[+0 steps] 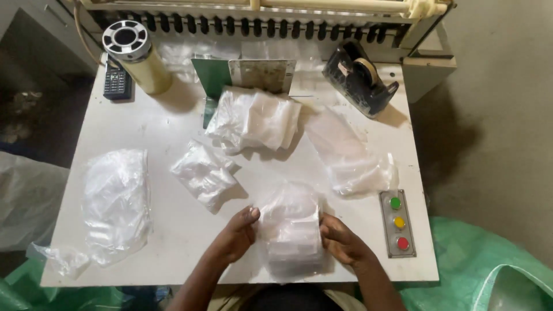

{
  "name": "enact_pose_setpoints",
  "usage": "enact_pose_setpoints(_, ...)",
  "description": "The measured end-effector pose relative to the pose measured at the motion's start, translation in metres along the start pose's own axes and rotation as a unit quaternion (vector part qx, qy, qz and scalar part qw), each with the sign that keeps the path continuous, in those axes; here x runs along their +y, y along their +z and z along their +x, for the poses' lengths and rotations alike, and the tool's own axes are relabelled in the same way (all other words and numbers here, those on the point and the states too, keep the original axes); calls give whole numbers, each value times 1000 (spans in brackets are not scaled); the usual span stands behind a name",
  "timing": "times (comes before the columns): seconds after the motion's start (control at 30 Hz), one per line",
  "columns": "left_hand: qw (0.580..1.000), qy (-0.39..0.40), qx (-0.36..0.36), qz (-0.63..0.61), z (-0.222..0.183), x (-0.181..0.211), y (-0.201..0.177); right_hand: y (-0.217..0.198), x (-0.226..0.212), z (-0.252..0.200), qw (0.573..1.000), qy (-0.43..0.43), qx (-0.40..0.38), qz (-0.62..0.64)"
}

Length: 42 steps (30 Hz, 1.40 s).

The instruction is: Folding and stacking plastic bags on a production table in a packaging factory.

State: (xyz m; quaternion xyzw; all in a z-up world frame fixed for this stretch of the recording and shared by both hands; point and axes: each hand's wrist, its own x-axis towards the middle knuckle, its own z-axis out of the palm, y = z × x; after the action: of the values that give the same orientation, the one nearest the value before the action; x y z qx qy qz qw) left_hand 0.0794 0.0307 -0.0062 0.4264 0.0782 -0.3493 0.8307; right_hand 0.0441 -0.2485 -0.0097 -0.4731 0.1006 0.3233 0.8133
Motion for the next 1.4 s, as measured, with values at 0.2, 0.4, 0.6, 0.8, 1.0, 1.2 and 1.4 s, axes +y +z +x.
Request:
enact_pose_setpoints(0.2, 977, -82, 199, 12, -43, 9, 104, 19, -5, -22, 979, 73, 172, 83)
enact_pose_setpoints(0.4, 945, 144, 142, 255, 29, -17, 63, 36, -58, 26, 975, -125, 162, -91)
enact_pose_setpoints(0.6, 754, 451, 63, 474, 3, 10, 56, 17, -71, 13, 817, -407, -112, -394)
enact_pose_setpoints(0.8, 762, 395, -1, 513, 7, -67, -16, -13, 14, 10, 851, -297, -71, -426)
enact_pose_setpoints(1.0, 915, 104, 159, 356, -7, -41, 20, 10, 20, -10, 721, -430, 125, -529)
enact_pose_setpoints(1.2, 930, 25, 159, 330, 4, -13, 30, 6, 23, 11, 630, -413, -47, -657)
enact_pose_setpoints(1.4, 931, 89, 355, 7, -25, -33, 82, 39, 10, 11, 906, -162, 155, -360)
